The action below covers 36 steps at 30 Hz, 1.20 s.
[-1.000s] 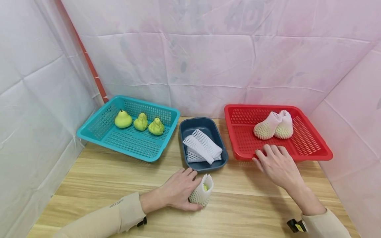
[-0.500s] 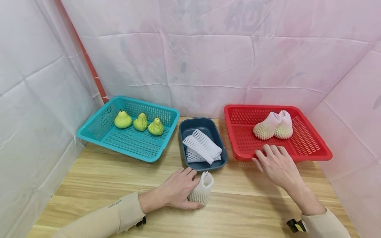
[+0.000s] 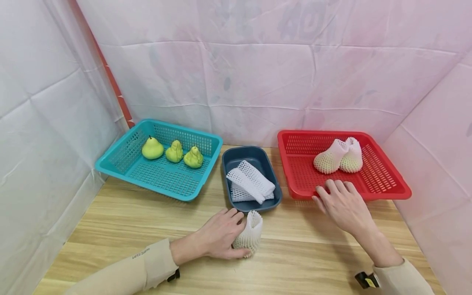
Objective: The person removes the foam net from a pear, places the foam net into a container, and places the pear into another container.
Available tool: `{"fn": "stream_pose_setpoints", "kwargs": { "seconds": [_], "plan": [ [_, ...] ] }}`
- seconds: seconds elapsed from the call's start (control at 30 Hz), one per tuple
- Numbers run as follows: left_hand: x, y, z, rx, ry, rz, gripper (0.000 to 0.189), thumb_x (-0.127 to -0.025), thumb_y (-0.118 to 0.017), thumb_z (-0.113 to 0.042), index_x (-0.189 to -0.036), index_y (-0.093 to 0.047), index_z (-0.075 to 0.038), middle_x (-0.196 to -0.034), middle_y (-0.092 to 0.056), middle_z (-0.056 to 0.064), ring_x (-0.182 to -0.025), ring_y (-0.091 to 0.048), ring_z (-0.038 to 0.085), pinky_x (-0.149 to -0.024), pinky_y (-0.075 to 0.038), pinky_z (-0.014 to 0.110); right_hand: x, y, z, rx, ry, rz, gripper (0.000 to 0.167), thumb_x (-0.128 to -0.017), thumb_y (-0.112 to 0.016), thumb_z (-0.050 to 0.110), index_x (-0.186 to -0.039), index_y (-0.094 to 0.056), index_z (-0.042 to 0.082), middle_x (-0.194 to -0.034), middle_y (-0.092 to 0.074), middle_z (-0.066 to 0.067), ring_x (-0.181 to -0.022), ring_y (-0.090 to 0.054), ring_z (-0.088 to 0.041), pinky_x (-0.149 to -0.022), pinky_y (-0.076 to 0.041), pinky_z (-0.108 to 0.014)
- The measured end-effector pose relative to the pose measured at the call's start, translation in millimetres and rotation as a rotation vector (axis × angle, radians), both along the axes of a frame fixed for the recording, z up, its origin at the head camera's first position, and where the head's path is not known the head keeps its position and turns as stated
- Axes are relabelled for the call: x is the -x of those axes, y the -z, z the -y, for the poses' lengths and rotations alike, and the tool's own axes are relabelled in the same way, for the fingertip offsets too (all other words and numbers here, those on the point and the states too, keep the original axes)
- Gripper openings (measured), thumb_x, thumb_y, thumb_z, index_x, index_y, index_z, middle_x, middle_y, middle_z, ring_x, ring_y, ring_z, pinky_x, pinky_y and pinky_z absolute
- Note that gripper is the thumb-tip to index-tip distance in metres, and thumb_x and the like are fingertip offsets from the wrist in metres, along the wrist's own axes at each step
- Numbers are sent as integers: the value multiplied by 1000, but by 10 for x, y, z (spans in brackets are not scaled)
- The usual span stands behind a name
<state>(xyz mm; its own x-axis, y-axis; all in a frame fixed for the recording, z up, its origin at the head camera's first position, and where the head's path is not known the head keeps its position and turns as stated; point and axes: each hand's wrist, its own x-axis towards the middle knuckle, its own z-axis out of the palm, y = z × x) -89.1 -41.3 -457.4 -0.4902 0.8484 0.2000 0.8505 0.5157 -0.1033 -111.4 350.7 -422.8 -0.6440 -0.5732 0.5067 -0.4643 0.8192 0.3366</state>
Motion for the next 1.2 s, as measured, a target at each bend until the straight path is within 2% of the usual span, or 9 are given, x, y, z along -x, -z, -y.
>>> {"fn": "stream_pose_setpoints", "kwargs": {
  "seconds": [0.43, 0.73, 0.93, 1.2],
  "plan": [
    [9, -10, 3, -16, 46, -76, 65, -93, -55, -75, -109, -74, -15, -102, -71, -5, -88, -58, 15, -71, -44, 29, -1, 6, 3, 8, -7, -9, 40, -107, -42, 37, -90, -56, 4, -81, -49, -16, -72, -49, -39, -72, -44, -49],
    [14, -17, 1, -56, 78, -151, 61, -90, -58, -72, -103, -74, -15, -101, -74, -5, -90, -61, 15, -74, -43, 29, -1, 1, 0, 6, -1, 2, 41, -109, -39, 37, -90, -56, 4, -81, -49, -16, -73, -50, -39, -72, -44, -49],
    [29, -32, -3, -102, 105, -184, 53, -88, -63, -68, -92, -71, -16, -91, -72, -6, -84, -60, 14, -73, -43, 29, -5, 1, 0, 10, -3, 0, 43, -109, -38, 38, -90, -56, 4, -81, -49, -16, -73, -50, -39, -73, -44, -49],
    [37, -55, -3, -145, 137, -203, 45, -86, -68, -63, -86, -70, -18, -82, -70, -8, -79, -60, 14, -71, -44, 28, -1, -1, 6, 15, -9, -7, 43, -109, -38, 38, -90, -56, 4, -80, -49, -16, -73, -50, -38, -72, -44, -49]
  ]
}}
